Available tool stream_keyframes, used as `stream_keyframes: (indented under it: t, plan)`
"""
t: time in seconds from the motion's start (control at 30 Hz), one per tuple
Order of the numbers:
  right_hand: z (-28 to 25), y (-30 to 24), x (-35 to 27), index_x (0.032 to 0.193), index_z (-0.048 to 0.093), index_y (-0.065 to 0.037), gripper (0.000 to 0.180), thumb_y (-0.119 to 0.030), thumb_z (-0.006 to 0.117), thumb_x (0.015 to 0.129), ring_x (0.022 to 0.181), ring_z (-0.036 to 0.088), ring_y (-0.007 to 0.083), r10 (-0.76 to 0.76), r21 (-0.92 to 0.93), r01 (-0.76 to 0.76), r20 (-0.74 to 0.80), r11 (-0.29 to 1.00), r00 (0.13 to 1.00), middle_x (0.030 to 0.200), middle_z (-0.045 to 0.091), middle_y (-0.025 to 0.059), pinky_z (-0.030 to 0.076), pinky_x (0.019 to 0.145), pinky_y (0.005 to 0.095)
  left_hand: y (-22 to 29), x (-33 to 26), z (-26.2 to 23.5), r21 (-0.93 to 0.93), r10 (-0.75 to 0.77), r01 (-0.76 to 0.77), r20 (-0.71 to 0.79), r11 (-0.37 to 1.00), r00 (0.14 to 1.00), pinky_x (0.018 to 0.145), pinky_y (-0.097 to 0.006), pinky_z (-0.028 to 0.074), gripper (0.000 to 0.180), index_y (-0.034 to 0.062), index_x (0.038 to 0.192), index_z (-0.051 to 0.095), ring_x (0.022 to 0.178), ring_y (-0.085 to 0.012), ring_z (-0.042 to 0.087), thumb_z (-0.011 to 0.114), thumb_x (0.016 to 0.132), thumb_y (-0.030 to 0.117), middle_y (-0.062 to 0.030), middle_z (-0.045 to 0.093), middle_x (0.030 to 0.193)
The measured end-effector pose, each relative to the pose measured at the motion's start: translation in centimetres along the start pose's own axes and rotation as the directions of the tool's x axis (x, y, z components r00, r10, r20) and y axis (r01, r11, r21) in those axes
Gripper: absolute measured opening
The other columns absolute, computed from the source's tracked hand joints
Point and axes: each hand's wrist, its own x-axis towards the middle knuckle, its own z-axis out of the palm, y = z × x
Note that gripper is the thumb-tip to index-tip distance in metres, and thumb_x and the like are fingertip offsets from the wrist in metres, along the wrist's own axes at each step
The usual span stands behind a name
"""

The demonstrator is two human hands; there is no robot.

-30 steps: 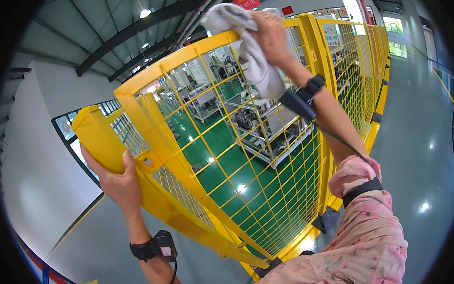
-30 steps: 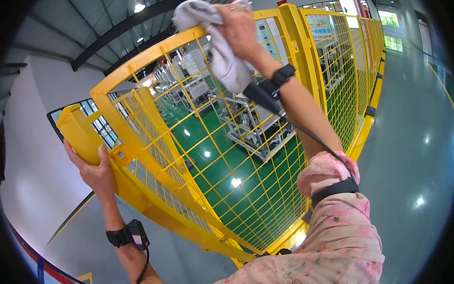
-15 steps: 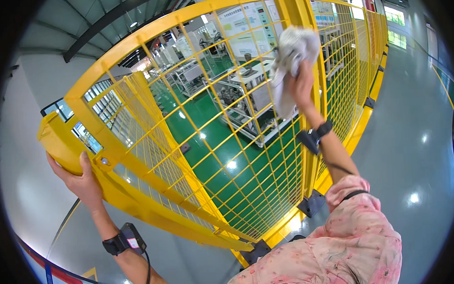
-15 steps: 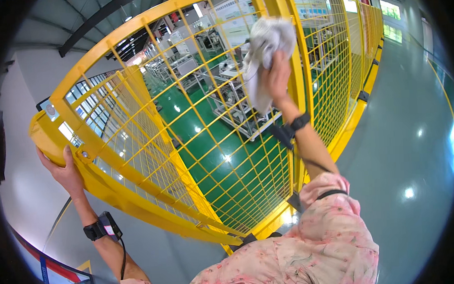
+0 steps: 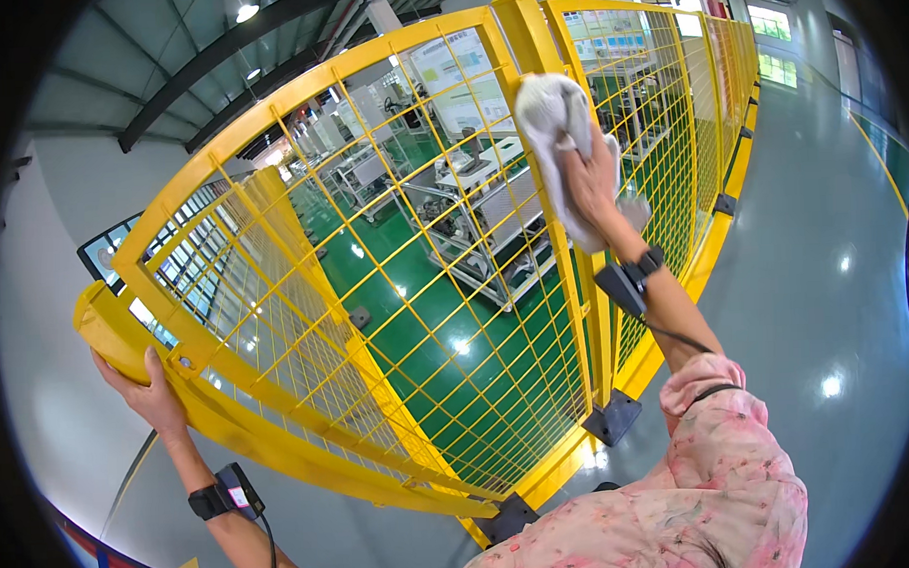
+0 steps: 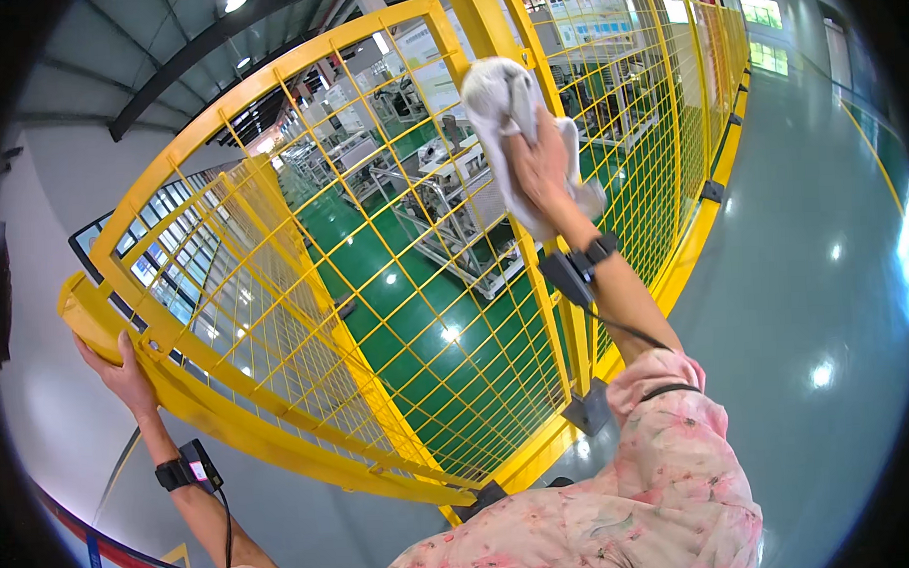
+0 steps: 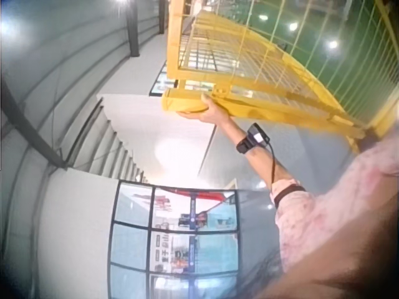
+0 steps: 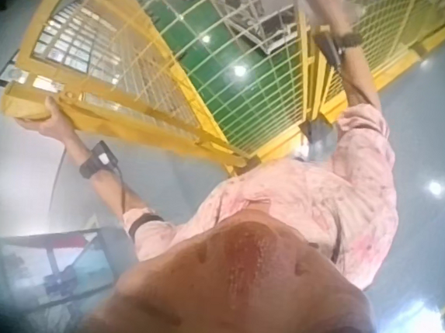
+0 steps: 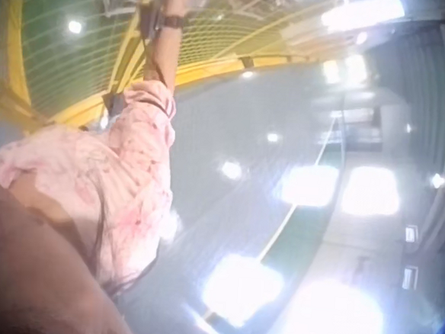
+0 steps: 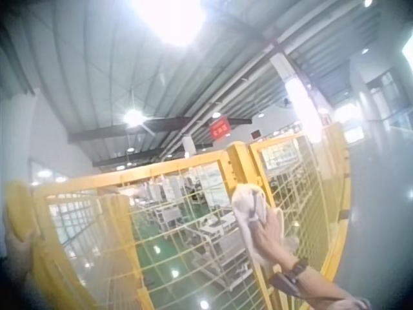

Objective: Cleaning the surface of a blue planter box and a yellow safety fence with a cloth.

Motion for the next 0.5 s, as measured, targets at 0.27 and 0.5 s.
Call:
stream_keyframes:
  t: [0.27, 0.5]
  plan:
    - [1.9, 9.5, -9.4, 0.113, 0.054, -0.002, 0.035, -0.021, 0.056, 0.083, 0.101, 0.052, 0.0425, 0.338, -0.191, -0.308, 0.158, 0.932, 0.928, 0.108, 0.057, 0.0244, 0.042, 0.085, 0.0450, -0.4, -0.2, 1.0, -0.035, 0.023, -0.022, 0.006, 0.999, 1.000, 0.103, -0.032, 0.027, 0.068, 0.0047, 0.139, 0.022, 0.124, -0.0227, 0.034, 0.059, 0.083, 0.011, -0.0123, 0.031, 0.138]
    - [-2.8, 5.3, -11.5, 0.114, 0.053, -0.002, 0.035, -0.019, 0.052, 0.083, 0.088, 0.058, 0.0413, 0.527, -0.344, -0.442, 0.215, 0.829, 0.822, 0.095, 0.061, 0.0255, 0.045, 0.078, 0.0428, 0.1, 0.2, 0.2, -0.055, 0.003, -0.004, -0.008, 0.998, 1.000, 0.103, -0.033, 0.029, 0.069, 0.0057, 0.139, 0.023, 0.123, -0.0233, 0.036, 0.061, 0.081, 0.010, -0.0128, 0.033, 0.137]
